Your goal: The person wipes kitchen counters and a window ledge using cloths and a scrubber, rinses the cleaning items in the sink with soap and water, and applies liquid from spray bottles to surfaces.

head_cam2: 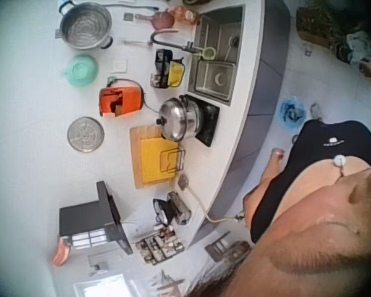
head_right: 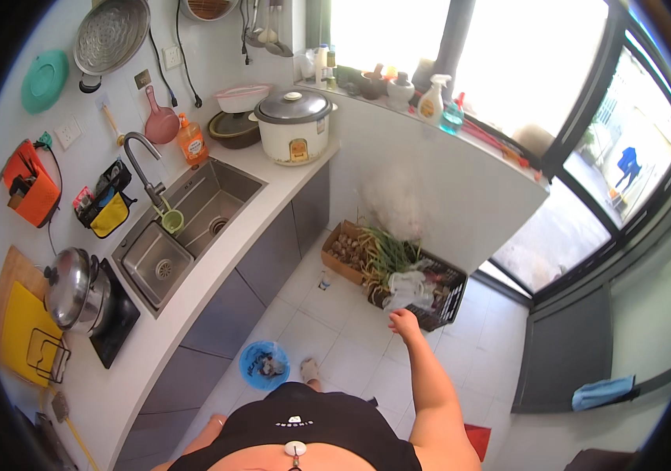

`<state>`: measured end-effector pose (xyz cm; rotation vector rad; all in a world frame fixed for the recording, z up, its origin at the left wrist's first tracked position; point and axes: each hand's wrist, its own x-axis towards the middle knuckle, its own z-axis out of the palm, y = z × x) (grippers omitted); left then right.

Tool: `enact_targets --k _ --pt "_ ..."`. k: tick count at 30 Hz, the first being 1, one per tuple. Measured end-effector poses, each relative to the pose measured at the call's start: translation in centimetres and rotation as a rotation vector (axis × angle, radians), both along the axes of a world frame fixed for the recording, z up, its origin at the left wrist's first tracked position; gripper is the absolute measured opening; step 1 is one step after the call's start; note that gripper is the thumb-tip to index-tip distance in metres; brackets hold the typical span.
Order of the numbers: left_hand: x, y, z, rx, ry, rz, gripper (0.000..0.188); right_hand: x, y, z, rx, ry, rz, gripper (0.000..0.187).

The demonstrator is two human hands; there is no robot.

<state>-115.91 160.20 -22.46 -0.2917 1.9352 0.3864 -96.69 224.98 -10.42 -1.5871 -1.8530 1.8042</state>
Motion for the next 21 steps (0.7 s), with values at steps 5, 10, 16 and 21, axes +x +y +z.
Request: enact_targets --k 5,10,16,21 --pt "-12.3 15.4 3.8 0.423 0.235 0.324 0.007 -13.9 13.6 5.1 0.702 0.116 0.24 0.031" --pt "-19.1 24.1 10.0 0.564 0.416 0.267 0.007 -30.6 22.0 16.6 0.874 0.179 0.271 0.038" --pt "-19.1 27.7 6.7 0.272 0.593 0.244 0.011 -47.5 32.2 24.7 1.467 0.131 0.325 0.044" --pt "-15.7 33.2 8.7 0.09 0.321 -0.242 0.024 -60.0 41.4 24.9 1.798 -0.176 0.414 0.042"
